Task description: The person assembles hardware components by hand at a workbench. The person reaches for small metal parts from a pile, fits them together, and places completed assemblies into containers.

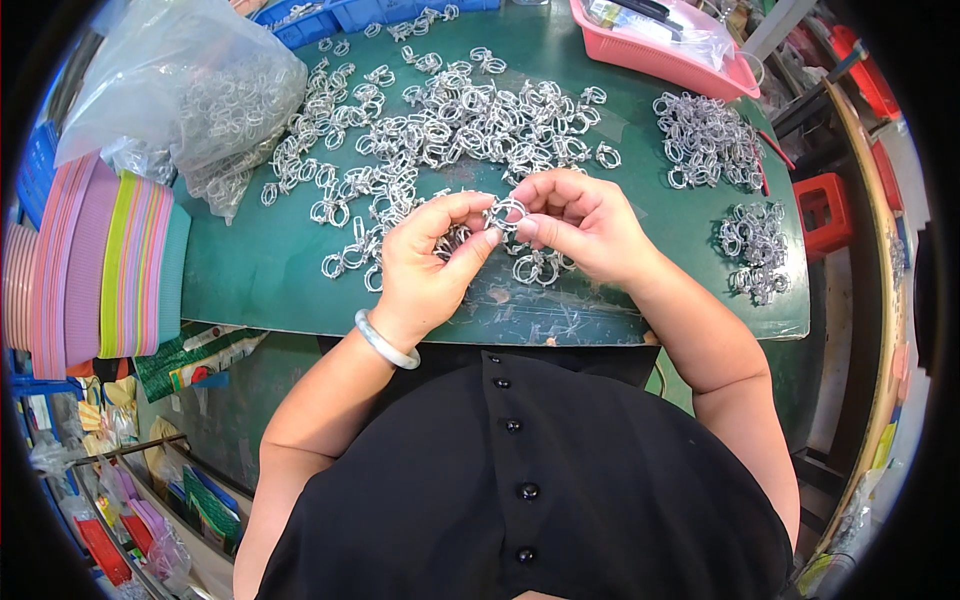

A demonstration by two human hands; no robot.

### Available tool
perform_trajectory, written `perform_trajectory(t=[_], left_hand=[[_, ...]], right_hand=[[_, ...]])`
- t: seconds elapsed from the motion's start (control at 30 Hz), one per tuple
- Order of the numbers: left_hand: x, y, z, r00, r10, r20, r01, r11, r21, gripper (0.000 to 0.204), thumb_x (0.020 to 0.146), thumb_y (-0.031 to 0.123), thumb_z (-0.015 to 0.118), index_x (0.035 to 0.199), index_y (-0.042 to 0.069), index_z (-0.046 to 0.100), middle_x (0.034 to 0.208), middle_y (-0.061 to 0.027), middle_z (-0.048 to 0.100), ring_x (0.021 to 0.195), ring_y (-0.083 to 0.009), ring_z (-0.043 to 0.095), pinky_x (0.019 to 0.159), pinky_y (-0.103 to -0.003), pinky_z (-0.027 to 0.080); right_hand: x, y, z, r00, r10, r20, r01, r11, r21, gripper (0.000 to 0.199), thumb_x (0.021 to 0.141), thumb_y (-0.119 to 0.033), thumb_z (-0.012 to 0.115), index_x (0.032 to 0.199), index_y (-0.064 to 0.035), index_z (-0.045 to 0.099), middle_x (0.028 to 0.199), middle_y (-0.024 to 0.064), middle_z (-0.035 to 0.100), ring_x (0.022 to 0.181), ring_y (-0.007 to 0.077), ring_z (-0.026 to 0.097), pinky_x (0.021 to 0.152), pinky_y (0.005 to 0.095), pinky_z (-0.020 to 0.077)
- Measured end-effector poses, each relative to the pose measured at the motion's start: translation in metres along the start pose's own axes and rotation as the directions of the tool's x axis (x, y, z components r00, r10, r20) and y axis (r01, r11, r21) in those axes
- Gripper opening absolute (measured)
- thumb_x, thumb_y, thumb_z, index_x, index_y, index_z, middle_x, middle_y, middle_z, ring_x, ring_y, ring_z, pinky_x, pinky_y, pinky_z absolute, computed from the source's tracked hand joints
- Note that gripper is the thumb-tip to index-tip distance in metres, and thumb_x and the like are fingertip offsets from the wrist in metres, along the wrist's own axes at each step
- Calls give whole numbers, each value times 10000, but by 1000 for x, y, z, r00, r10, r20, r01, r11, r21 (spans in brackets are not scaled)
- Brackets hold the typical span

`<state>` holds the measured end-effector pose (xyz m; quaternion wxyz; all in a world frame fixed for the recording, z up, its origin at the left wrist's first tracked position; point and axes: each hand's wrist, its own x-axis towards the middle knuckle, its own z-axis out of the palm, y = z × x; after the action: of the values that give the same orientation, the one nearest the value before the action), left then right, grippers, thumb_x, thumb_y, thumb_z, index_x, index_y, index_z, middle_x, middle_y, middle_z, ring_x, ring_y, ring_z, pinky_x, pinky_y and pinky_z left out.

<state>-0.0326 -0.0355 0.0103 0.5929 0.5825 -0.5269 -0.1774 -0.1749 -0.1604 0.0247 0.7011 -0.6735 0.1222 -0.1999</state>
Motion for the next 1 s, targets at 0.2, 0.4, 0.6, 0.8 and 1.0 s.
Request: perform_trajectory(t=[0.2,0.4,0.6,0.8,1.0], left_hand=[[-1,3,-3,983,-162,82,174,970,-171,390,735,25,678,1096,3,531,815,-19,579,762,-65,533,702,-203,436],[0,2,-3,954,-289,84,300,893,-337,391,738,58,695,1091,1,534,841,-14,573,790,-70,531,727,-201,436],[-3,0,-1,991,-130,13,130,974,-188,416,730,55,700,1110,12,537,870,-29,574,817,-87,541,749,-215,439],[-2,-3,0,998,-59,6,59,988,-140,481,722,41,696,1164,24,509,910,-59,592,844,-114,560,781,-243,442],[-1,-3,0,997,-67,24,70,987,-147,498,733,31,681,1191,28,488,985,-88,605,905,-127,569,795,-253,444]], right_hand=[[1,8,-2,996,-84,-26,82,993,-88,114,816,-35,601,921,-8,567,835,-4,585,737,37,535,645,193,446],[7,5,-4,853,-503,137,499,713,-492,158,737,29,627,874,-17,562,834,63,593,757,160,587,676,259,473],[6,8,-2,851,-510,127,499,711,-496,194,718,51,626,886,-19,560,847,75,588,761,172,589,678,270,477],[3,13,0,918,-396,9,376,864,-336,228,740,62,611,950,-6,554,858,57,591,741,118,589,671,242,485],[2,12,1,909,-416,-1,392,858,-333,272,741,61,612,998,-1,550,880,63,600,750,124,597,688,247,492]])
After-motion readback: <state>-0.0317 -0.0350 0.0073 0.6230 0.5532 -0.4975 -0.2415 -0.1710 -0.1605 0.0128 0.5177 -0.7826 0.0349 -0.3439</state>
